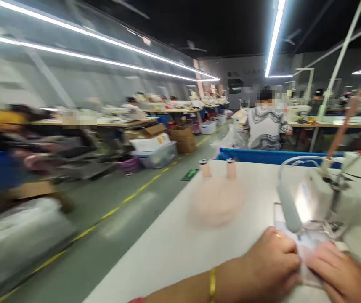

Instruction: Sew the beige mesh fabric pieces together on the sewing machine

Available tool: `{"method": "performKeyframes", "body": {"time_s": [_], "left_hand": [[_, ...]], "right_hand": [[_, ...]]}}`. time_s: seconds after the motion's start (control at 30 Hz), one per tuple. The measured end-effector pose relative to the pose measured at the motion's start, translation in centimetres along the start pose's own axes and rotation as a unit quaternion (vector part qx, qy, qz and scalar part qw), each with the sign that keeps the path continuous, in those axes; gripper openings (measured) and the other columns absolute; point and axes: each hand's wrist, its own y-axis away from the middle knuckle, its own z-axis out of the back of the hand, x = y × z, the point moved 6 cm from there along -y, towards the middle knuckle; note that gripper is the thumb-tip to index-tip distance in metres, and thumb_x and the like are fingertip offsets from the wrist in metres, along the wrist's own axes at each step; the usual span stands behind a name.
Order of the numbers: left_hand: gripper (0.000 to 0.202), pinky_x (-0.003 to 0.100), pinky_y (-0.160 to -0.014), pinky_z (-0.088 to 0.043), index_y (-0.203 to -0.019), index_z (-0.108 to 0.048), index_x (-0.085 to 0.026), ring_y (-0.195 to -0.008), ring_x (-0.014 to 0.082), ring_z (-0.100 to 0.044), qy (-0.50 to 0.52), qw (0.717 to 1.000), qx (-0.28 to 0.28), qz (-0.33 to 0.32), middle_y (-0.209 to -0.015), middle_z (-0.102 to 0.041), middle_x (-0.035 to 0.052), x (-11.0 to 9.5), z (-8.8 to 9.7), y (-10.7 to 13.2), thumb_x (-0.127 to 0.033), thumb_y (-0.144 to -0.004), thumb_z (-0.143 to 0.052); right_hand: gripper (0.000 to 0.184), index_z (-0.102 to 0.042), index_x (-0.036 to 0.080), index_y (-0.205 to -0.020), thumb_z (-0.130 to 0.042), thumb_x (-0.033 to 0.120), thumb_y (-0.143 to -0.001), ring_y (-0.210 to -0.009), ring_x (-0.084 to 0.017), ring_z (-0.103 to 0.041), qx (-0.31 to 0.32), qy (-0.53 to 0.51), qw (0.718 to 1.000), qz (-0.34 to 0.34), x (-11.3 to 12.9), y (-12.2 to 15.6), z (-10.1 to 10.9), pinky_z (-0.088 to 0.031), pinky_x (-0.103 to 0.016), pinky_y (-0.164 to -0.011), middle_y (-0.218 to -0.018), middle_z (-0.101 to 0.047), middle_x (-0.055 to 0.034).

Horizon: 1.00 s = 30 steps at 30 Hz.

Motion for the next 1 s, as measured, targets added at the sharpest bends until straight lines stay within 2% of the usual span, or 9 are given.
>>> {"method": "performKeyframes", "body": {"time_s": [0.03,0.07,0.1,0.17,0.23,0.4,0.53,0.7,1.0], "left_hand": [[0.012,0.038,-0.082,-0.053,-0.092,-0.068,-0.021,-0.093,0.0220,-0.073,0.036,0.999,-0.023,0.015,-0.102,-0.078,0.0025,0.2,0.3,0.2,-0.030,-0.098,-0.074],[0.003,0.038,-0.087,-0.054,-0.098,-0.069,-0.022,-0.098,0.0225,-0.073,0.072,0.996,-0.043,0.017,-0.106,-0.078,0.0035,0.6,0.4,0.3,-0.023,-0.098,-0.071],[0.008,0.039,-0.089,-0.054,-0.102,-0.069,-0.023,-0.098,0.0226,-0.073,0.094,0.994,-0.063,0.009,-0.107,-0.078,0.0037,1.1,0.4,0.4,-0.017,-0.097,-0.067],[0.018,0.040,-0.086,-0.055,-0.105,-0.070,-0.025,-0.091,0.0232,-0.072,0.109,0.988,-0.111,-0.009,-0.105,-0.077,0.0045,2.1,0.1,0.4,-0.013,-0.096,-0.060],[0.020,0.041,-0.086,-0.055,-0.105,-0.071,-0.026,-0.090,0.0240,-0.071,0.110,0.985,-0.129,-0.018,-0.107,-0.077,0.0056,2.5,-0.6,0.4,-0.013,-0.098,-0.058],[0.027,0.039,-0.076,-0.051,-0.112,-0.073,-0.025,-0.088,0.0246,-0.066,0.095,0.982,-0.161,-0.023,-0.106,-0.076,0.0060,1.7,-1.1,0.6,-0.016,-0.106,-0.049],[0.030,0.040,-0.075,-0.049,-0.113,-0.072,-0.025,-0.086,0.0247,-0.065,0.088,0.982,-0.164,-0.023,-0.105,-0.076,0.0060,1.5,-0.8,0.5,-0.017,-0.109,-0.044],[0.031,0.041,-0.076,-0.048,-0.104,-0.071,-0.023,-0.086,0.0241,-0.067,0.093,0.979,-0.182,-0.026,-0.104,-0.077,0.0047,1.4,-0.5,0.4,-0.012,-0.104,-0.043],[0.025,0.045,-0.084,-0.050,-0.092,-0.067,-0.021,-0.088,0.0252,-0.070,0.096,0.985,-0.145,0.001,-0.105,-0.077,0.0055,2.2,0.0,-0.8,-0.009,-0.100,-0.047]], "right_hand": [[0.021,-0.076,0.033,-0.106,-0.059,0.021,-0.102,-0.096,-0.026,-0.074,0.069,-0.017,0.997,-0.009,0.5,-0.2,0.3,-0.061,-0.040,-0.087,-0.102,-0.078,-0.0066],[0.023,-0.073,0.028,-0.101,-0.056,0.012,-0.100,-0.095,-0.025,-0.072,0.112,-0.032,0.993,-0.033,0.8,-0.6,0.7,-0.059,-0.039,-0.089,-0.098,-0.077,-0.0059],[0.022,-0.070,0.025,-0.097,-0.056,0.008,-0.098,-0.094,-0.024,-0.069,0.139,-0.039,0.988,-0.058,0.9,-1.1,1.1,-0.056,-0.039,-0.092,-0.097,-0.076,-0.0048],[0.017,-0.066,0.023,-0.093,-0.058,0.009,-0.097,-0.094,-0.024,-0.066,0.160,-0.032,0.984,-0.074,1.0,-2.3,1.7,-0.052,-0.039,-0.094,-0.095,-0.074,-0.0038],[0.015,-0.063,0.022,-0.090,-0.060,0.009,-0.096,-0.095,-0.024,-0.063,0.176,-0.015,0.981,-0.079,1.1,-2.9,1.9,-0.048,-0.038,-0.095,-0.095,-0.073,-0.0032],[0.017,-0.058,0.022,-0.084,-0.059,0.006,-0.092,-0.089,-0.023,-0.058,0.180,0.004,0.981,-0.077,1.3,-2.7,2.1,-0.044,-0.035,-0.085,-0.089,-0.069,-0.0016],[0.017,-0.058,0.022,-0.085,-0.057,0.006,-0.093,-0.089,-0.023,-0.056,0.169,0.001,0.983,-0.072,1.2,-2.5,1.9,-0.042,-0.035,-0.083,-0.088,-0.068,-0.0014],[0.018,-0.056,0.022,-0.084,-0.056,0.005,-0.092,-0.087,-0.022,-0.053,0.151,-0.002,0.986,-0.074,1.0,-2.6,1.9,-0.043,-0.035,-0.084,-0.087,-0.066,-0.0016],[0.022,-0.058,0.022,-0.086,-0.053,0.001,-0.087,-0.085,-0.023,-0.050,0.130,-0.021,0.986,-0.105,0.4,-2.6,1.7,-0.041,-0.035,-0.078,-0.087,-0.065,-0.0035]]}}
